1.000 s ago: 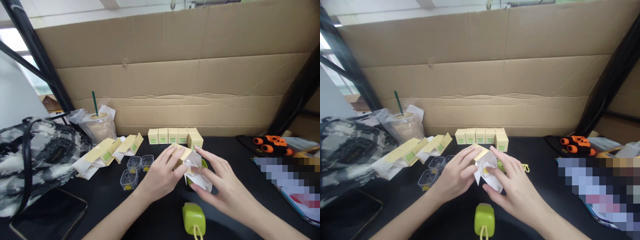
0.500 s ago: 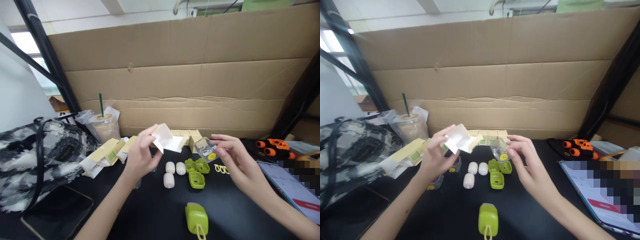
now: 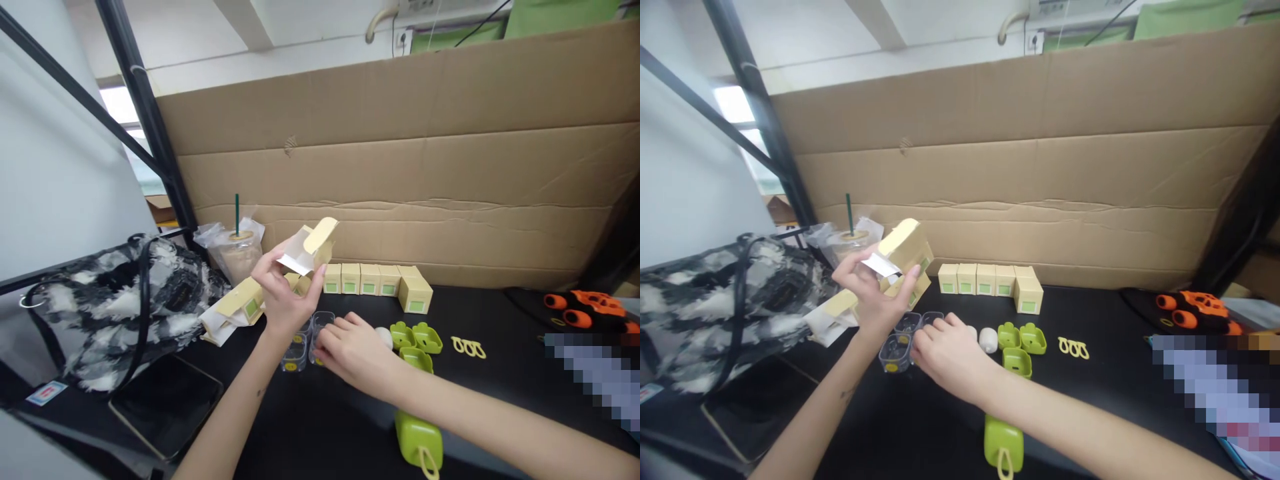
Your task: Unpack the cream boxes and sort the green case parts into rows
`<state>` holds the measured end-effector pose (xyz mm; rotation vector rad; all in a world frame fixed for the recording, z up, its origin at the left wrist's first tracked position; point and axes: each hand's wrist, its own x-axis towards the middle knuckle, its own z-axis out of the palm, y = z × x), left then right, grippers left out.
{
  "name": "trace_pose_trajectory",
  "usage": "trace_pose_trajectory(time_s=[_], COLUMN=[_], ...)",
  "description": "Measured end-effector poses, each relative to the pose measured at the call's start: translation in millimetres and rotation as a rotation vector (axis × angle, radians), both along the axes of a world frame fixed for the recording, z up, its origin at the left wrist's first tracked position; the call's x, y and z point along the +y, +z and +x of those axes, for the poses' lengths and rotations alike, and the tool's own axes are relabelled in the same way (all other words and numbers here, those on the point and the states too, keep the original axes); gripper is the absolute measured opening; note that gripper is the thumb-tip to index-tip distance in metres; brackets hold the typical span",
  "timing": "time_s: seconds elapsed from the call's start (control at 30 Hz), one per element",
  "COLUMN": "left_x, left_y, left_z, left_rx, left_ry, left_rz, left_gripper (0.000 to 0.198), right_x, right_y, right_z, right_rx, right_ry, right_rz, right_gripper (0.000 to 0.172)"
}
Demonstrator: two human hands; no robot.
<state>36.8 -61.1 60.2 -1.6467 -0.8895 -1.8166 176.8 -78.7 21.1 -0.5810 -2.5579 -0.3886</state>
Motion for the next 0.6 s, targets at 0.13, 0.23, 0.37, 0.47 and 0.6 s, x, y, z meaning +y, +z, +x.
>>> trace_pose_trajectory(time_s=[0.13, 0.23, 0.37, 0.47, 0.6], left_x=[-3, -4, -4, -4, -7], left_y=[1.3, 1.2, -0.5, -1.2, -1.8], left_z=[3, 4, 5, 5, 11], left_rx=[0.006, 0.002, 0.01, -0.005, -0.132], left_ry=[-0.019, -0.029, -0.047, -0.114, -0.383], left_rz=[-0.022, -0.031, -0.048, -0.086, -0.336], left_gripper=[0.063, 0.063, 0.062, 0.06, 0.055], right_x=[-1, 0, 3, 4, 8], right_y=[-9.3, -13.1, -13.4, -6.5, 9.2], right_z=[-4, -5, -8, -5, 22], right_rx=[-0.045, -0.053, -0.022, 0.065, 0.336], right_ry=[-0.012, -0.009, 0.024, 0.05, -0.025], right_rz=[0.024, 0.028, 0.008, -0.025, -0.073], right_gripper=[0.016, 0.017, 0.021, 0.021, 0.011])
